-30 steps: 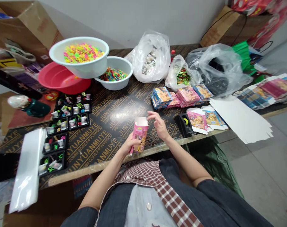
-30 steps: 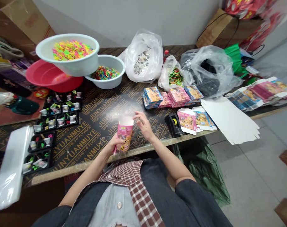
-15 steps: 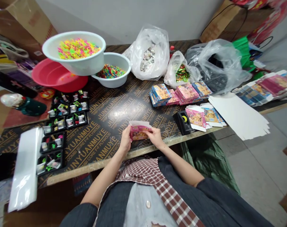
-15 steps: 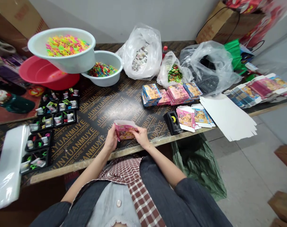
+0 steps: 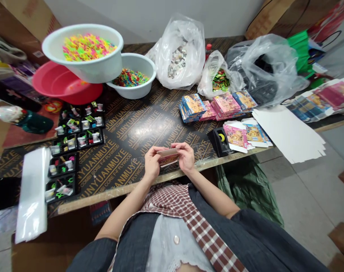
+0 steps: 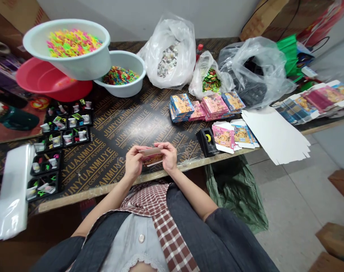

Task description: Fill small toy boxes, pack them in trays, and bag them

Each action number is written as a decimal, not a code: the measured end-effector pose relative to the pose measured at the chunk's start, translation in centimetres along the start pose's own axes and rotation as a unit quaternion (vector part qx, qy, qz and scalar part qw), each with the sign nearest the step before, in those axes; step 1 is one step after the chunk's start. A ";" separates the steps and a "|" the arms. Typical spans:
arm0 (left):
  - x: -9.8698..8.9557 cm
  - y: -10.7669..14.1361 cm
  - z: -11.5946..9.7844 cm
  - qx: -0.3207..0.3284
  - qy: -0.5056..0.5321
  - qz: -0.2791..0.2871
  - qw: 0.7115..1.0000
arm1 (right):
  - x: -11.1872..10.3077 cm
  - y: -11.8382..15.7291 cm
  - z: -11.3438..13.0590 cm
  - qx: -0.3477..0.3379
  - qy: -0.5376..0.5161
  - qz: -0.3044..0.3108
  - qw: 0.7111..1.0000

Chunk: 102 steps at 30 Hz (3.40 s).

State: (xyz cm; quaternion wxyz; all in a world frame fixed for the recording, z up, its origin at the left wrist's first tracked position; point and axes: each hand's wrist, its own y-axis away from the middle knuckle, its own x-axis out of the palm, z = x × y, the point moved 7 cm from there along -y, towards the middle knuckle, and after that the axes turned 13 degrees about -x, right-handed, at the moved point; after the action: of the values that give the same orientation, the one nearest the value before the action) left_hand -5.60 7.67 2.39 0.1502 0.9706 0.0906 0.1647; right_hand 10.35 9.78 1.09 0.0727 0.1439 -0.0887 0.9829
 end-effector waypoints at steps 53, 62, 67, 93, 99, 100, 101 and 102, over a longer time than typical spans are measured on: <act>4.4 1.0 -0.8 0.418 -0.506 0.065 0.752 | -28.5 0.6 3.7 -0.029 0.359 -0.232 0.904; 4.5 1.3 -0.3 0.408 -0.503 0.047 0.760 | -24.3 2.5 4.3 -0.054 0.307 -0.282 0.907; 4.5 2.2 -0.4 0.422 -0.490 0.069 0.759 | -9.4 4.0 1.8 0.125 0.044 0.009 0.991; 3.7 2.7 -0.5 0.341 -0.561 0.121 0.744 | -3.2 -4.0 2.2 -0.089 0.230 0.046 0.968; -7.5 6.0 -3.4 0.260 -0.647 0.012 0.717 | 12.2 -8.0 -6.0 -0.212 0.264 0.322 0.884; -9.6 6.5 -3.5 0.233 -0.664 -0.012 0.710 | 15.4 -7.5 -7.5 -0.227 0.273 0.372 0.858; -11.5 6.9 -3.5 0.206 -0.677 -0.029 0.706 | 18.5 -6.9 -9.0 -0.237 0.288 0.417 0.829; -13.1 7.0 -3.3 0.182 -0.684 -0.041 0.705 | 21.5 -6.2 -10.3 -0.241 0.308 0.457 0.799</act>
State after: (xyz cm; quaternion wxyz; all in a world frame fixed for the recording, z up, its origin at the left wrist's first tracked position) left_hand -18.00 -0.98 3.80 -0.0019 0.8205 0.0307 -0.5707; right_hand -11.77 20.37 -1.31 -0.3291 -0.2453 -0.3509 0.8417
